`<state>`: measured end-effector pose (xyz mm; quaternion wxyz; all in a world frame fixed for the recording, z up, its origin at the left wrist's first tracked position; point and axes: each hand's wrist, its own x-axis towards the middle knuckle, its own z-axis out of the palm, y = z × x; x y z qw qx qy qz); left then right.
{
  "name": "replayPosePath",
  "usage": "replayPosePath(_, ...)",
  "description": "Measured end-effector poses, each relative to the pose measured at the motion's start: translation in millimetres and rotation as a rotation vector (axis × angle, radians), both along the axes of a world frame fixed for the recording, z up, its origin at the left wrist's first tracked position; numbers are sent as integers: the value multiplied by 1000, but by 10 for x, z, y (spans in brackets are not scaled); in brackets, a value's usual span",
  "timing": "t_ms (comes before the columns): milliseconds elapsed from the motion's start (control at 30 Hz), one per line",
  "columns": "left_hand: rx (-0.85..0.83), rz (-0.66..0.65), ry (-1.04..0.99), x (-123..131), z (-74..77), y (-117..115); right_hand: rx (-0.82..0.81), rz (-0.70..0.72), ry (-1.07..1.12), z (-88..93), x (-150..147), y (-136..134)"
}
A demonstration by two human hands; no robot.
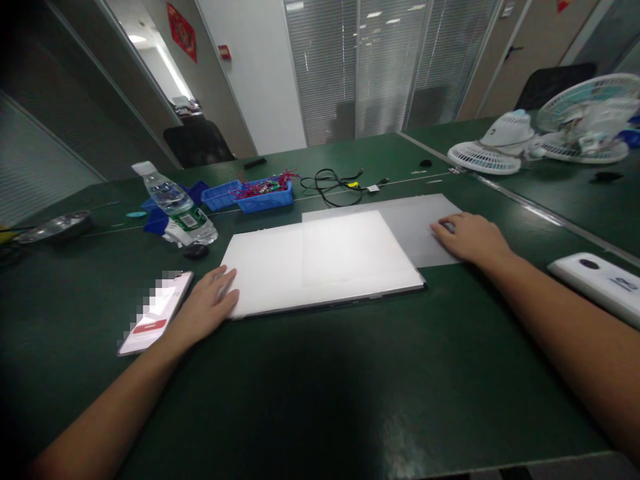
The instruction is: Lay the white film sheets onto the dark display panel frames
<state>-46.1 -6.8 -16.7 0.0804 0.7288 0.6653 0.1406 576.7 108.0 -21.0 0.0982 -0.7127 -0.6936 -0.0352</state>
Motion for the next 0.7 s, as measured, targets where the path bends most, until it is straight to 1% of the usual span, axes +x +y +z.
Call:
replayPosePath(100, 2, 6, 1, -2, -5, 0, -3, 72, 5, 39, -158, -31)
replayPosePath(233, 3, 14, -6, -6, -15, -2, -33, 315, 33, 111, -341, -92)
replayPosePath(333, 8, 18, -15, -7, -18, -2, -20, 496, 93, 147, -426, -153)
replayPosePath(433, 14, 10, -17, -6, -21, 1, 2, 601, 160, 154, -463, -200)
replayPosePath(500, 20, 9, -14, -2, -21, 2, 15, 636, 186, 153, -462, -214)
replayPosePath(567, 19, 10, -10, 3, -15, 0, 36, 634, 192, 156, -442, -211)
replayPosePath(633, 6, 8, -9, 10, -4, -5, 59, 571, 166, 165, -406, -194)
replayPosePath(700, -12, 2, -16, 14, 7, -12, 66, 450, 122, 173, -358, -167)
